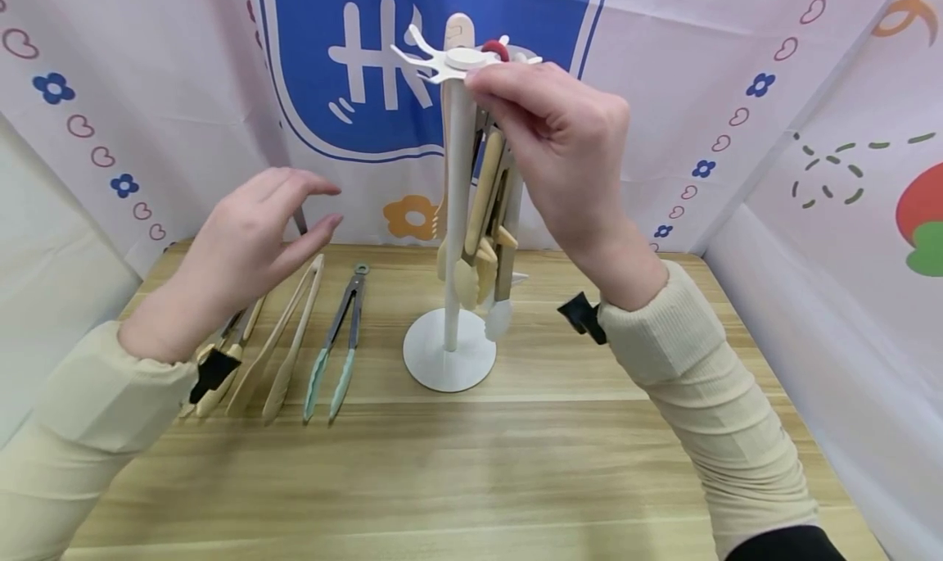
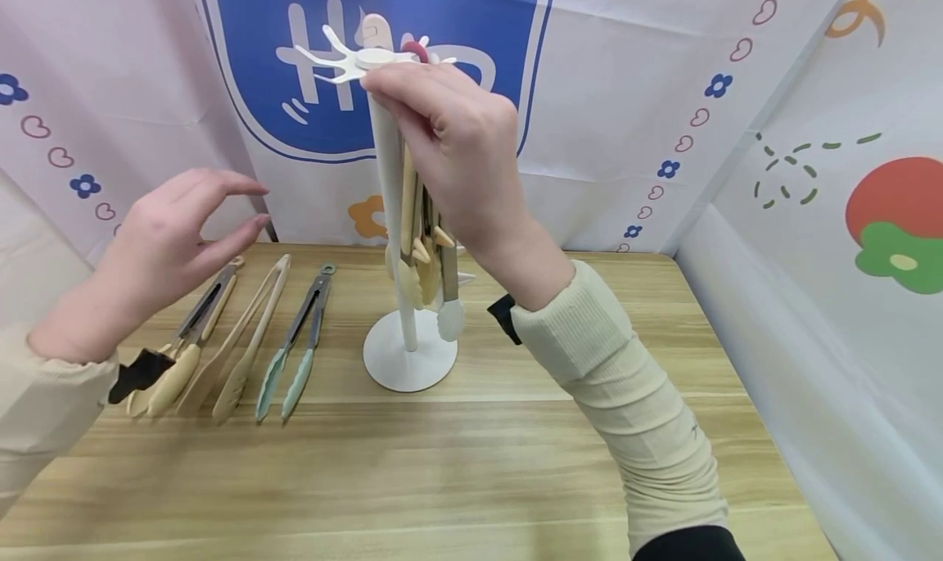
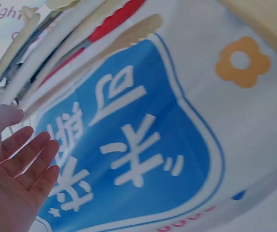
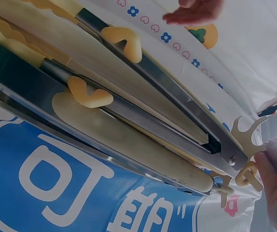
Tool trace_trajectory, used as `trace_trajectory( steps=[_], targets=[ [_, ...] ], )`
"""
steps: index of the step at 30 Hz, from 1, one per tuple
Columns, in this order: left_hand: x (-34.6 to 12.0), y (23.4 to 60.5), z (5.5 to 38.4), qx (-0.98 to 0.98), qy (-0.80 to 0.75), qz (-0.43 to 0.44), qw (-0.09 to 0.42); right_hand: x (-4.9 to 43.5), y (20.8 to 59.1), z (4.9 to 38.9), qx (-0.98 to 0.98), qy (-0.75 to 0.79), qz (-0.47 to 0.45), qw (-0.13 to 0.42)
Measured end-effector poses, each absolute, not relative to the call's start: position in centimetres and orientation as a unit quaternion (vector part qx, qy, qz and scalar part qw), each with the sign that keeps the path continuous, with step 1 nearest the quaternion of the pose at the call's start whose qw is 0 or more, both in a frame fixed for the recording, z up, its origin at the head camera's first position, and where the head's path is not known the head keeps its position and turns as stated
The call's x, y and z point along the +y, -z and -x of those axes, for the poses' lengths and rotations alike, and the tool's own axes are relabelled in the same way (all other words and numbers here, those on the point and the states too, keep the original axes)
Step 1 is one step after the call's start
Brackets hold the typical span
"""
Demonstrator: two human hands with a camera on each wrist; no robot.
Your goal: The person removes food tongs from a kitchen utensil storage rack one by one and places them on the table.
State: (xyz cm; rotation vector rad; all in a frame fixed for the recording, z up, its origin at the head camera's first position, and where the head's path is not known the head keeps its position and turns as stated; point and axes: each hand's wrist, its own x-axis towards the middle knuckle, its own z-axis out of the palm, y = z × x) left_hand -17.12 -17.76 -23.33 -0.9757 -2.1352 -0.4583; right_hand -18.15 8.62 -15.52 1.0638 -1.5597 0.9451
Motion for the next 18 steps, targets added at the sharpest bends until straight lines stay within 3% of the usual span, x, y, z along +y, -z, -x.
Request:
trace_trajectory(
  steps=[18],
  targets=[
    [-13.4, 18.2, 17.4, -0.743, 0.244, 0.413, 0.467, 8.7, 15.5, 18.2, -0.640, -0.391, -0.443, 0.491]
  ],
)
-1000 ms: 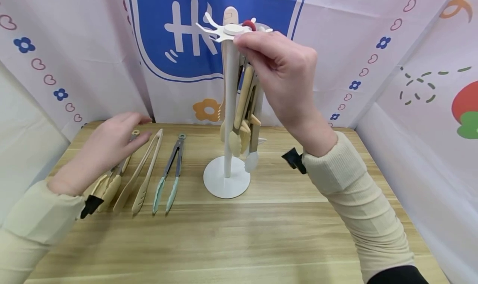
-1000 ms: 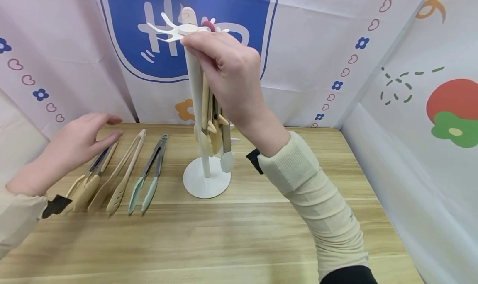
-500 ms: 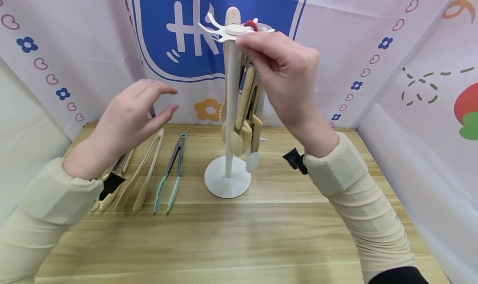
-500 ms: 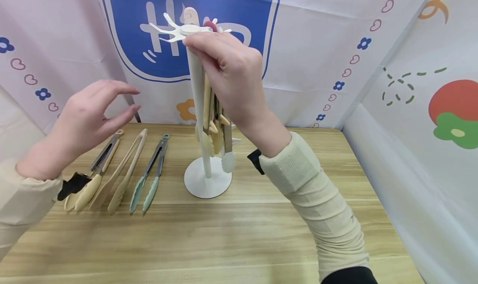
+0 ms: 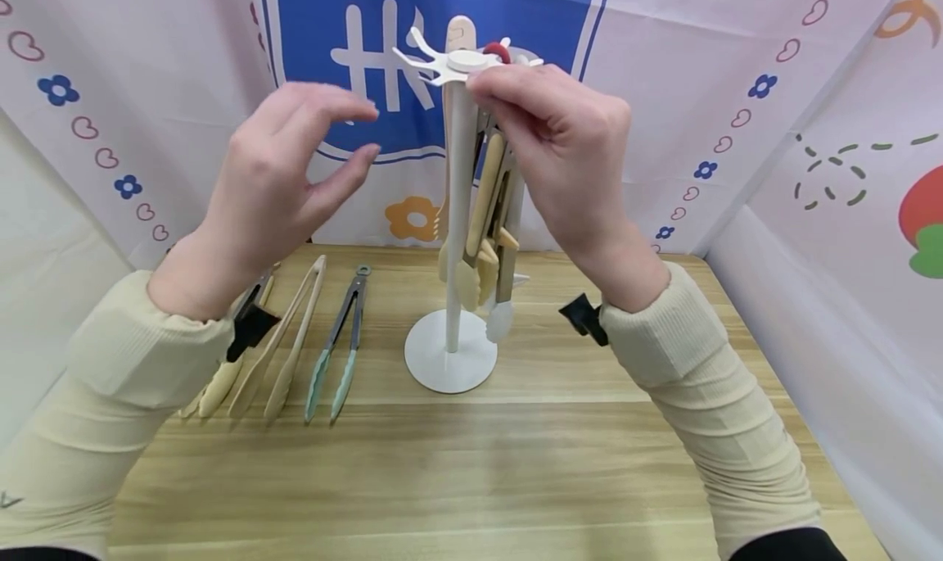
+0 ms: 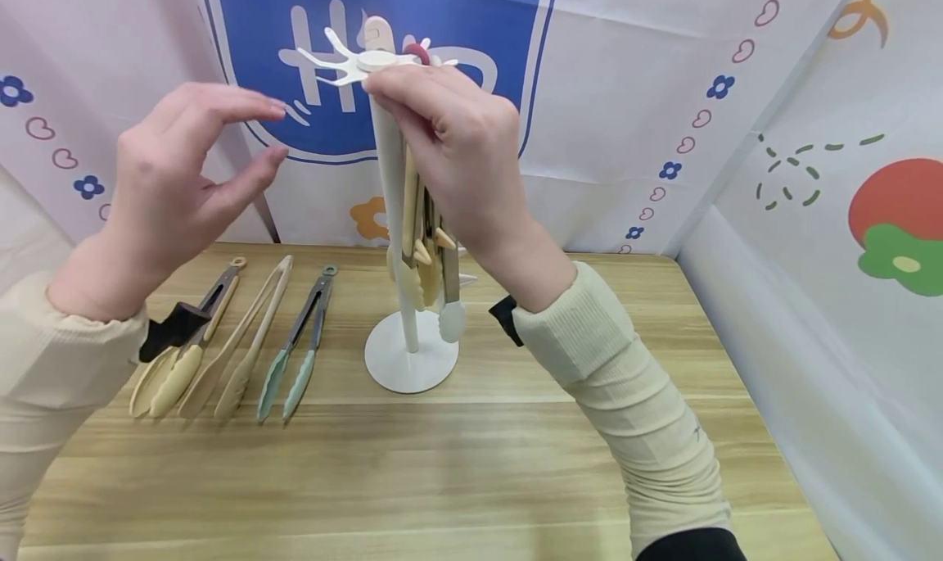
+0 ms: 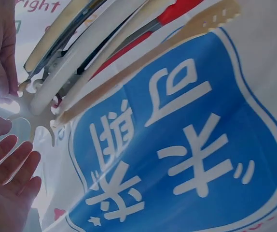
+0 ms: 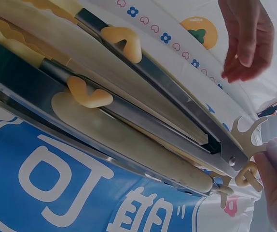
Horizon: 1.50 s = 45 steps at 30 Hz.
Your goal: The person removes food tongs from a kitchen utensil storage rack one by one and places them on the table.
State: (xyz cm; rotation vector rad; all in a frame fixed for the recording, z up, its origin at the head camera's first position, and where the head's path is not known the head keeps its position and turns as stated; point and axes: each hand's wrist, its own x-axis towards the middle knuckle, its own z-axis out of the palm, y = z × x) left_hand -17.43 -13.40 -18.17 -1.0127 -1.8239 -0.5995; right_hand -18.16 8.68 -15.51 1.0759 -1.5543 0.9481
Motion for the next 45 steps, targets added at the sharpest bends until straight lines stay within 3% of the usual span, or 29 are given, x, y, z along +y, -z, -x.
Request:
trace_trajectory(
  steps=[6, 22, 33, 45],
  targets=[
    [-12.1, 16.5, 18.1, -0.714, 0.241, 0.431, 0.496, 8.7, 15.5, 18.1, -0.644, -0.389, -0.443, 0.487],
    [-9.8, 15.4, 19.2, -0.730, 0.260, 0.450, 0.444, 8.8, 15.5, 18.2, -0.644, -0.388, -0.445, 0.486],
    [-9.6, 15.3, 19.3, -0.724, 0.281, 0.444, 0.448, 8.9, 15.6, 18.1, -0.644, -0.399, -0.438, 0.484],
    [-9.6, 15.1, 19.4, -0.736, 0.275, 0.431, 0.443, 10.1, 17.2, 16.8, -0.653, -0.452, -0.363, 0.487]
  ],
)
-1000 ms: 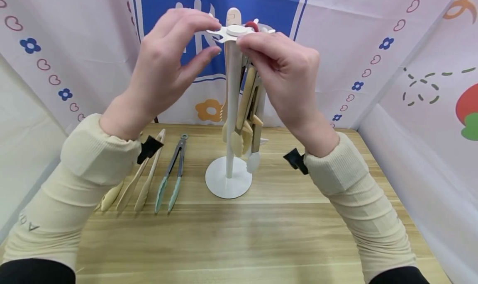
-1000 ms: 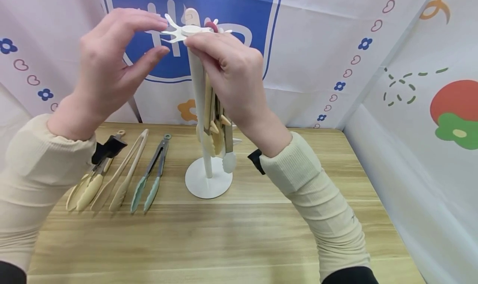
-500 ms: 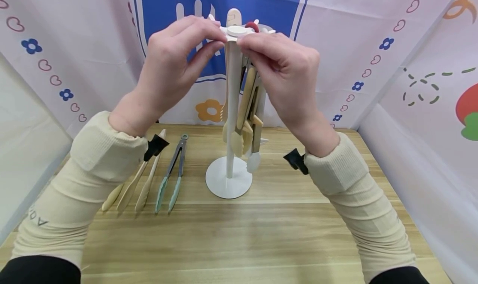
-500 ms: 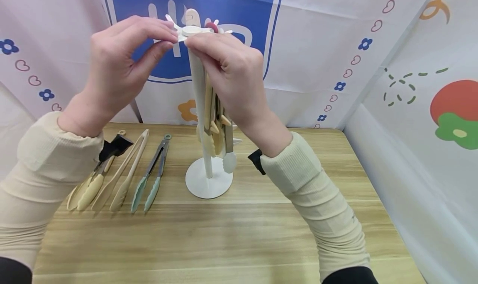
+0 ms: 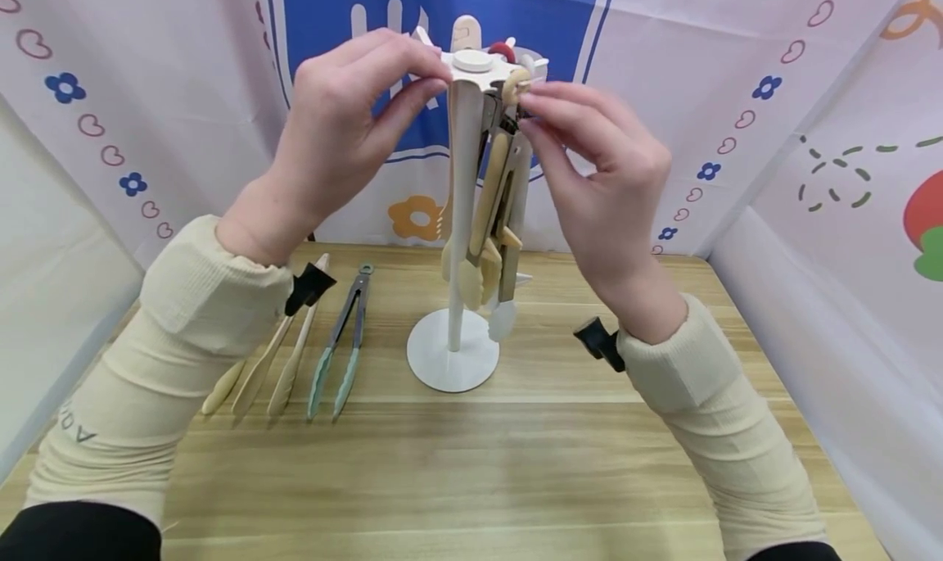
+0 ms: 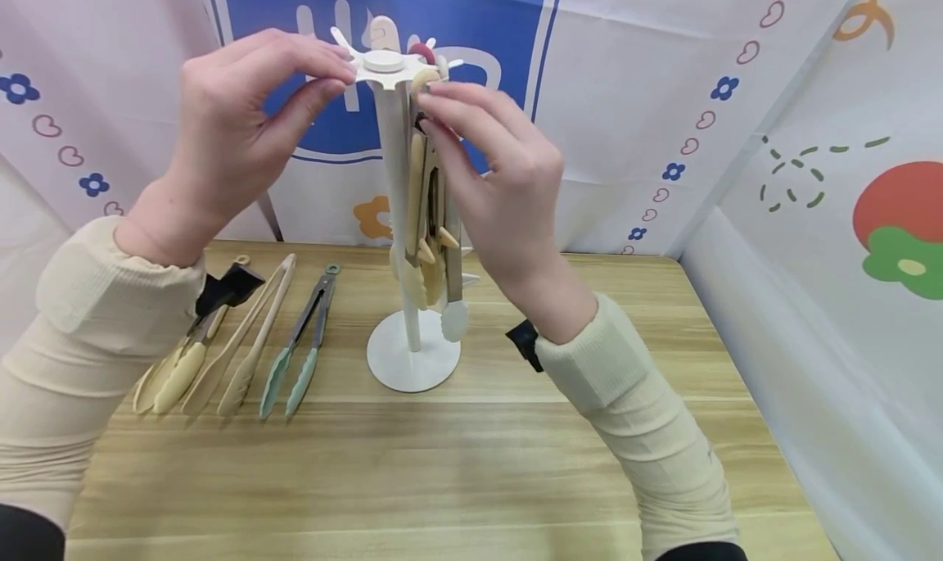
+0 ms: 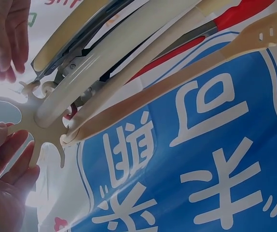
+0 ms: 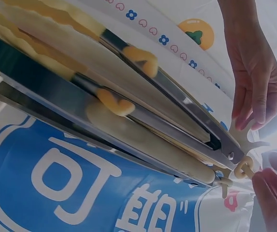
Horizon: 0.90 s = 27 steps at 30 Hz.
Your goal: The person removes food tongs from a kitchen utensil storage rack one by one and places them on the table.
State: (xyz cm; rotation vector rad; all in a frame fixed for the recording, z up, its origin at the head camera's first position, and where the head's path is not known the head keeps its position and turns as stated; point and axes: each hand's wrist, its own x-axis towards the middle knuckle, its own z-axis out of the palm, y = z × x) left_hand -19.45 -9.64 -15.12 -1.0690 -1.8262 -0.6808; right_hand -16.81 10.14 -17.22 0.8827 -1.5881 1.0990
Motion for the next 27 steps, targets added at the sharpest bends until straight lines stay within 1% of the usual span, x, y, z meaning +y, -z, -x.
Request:
trace_trajectory(
  steps=[2, 6, 15, 20, 27],
  targets=[
    [-9.7, 15.1, 19.5, -0.737, 0.272, 0.431, 0.444, 10.3, 17.8, 16.6, -0.667, -0.448, -0.347, 0.484],
    [-9.7, 15.1, 19.5, -0.734, 0.272, 0.436, 0.445, 10.6, 19.2, 16.2, -0.694, -0.456, -0.318, 0.457],
    [-9.7, 15.2, 19.5, -0.735, 0.279, 0.433, 0.441, 10.9, 22.1, 16.0, -0.726, -0.453, -0.296, 0.425],
    [-9.8, 15.2, 19.5, -0.731, 0.281, 0.434, 0.446, 11.0, 23.1, 16.0, -0.732, -0.460, -0.291, 0.409],
    [-9.8, 15.2, 19.5, -0.734, 0.281, 0.435, 0.440, 10.7, 24.5, 16.0, -0.754, -0.465, -0.271, 0.377]
  ],
)
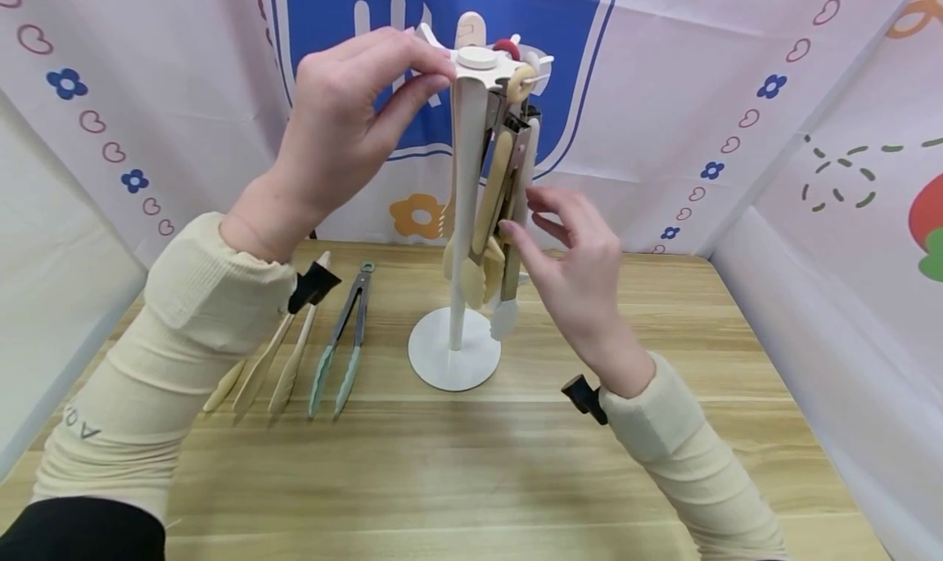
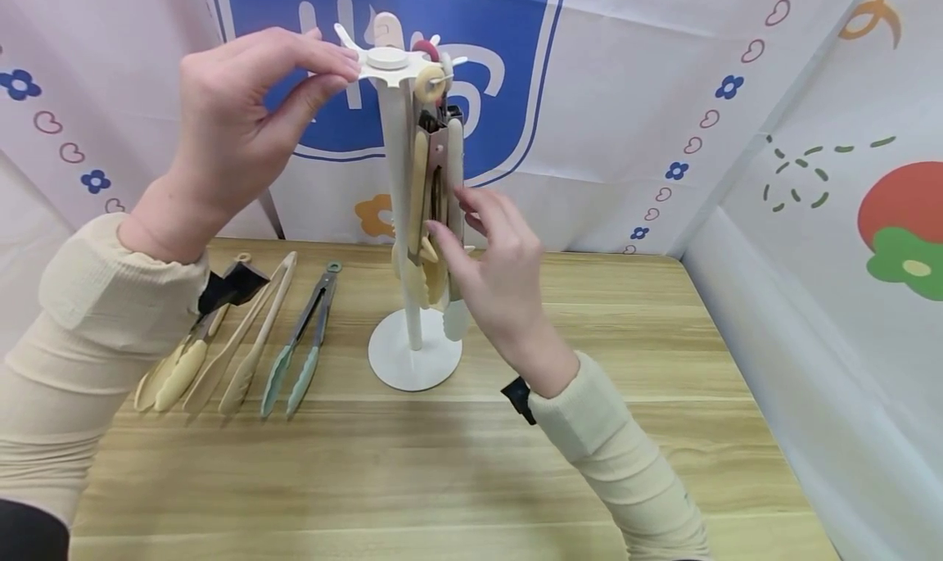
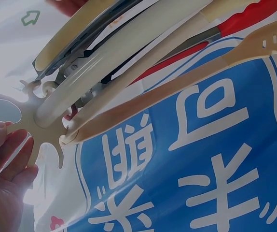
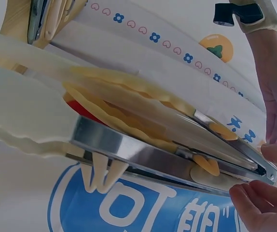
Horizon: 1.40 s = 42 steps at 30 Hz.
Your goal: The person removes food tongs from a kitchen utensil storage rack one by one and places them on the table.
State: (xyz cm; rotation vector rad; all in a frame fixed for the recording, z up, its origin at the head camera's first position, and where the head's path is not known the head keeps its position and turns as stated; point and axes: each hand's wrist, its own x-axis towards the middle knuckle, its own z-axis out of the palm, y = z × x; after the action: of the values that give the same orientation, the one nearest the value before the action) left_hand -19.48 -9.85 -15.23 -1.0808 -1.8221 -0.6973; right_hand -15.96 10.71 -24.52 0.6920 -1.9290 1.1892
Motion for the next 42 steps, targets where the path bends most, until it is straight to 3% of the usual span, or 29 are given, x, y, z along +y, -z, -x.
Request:
trace_trajectory(
  steps=[42],
  targets=[
    [-9.9, 15.4, 19.5, -0.752, 0.274, 0.424, 0.424, 9.0, 28.0, 15.7, -0.824, -0.448, -0.204, 0.282]
  ],
)
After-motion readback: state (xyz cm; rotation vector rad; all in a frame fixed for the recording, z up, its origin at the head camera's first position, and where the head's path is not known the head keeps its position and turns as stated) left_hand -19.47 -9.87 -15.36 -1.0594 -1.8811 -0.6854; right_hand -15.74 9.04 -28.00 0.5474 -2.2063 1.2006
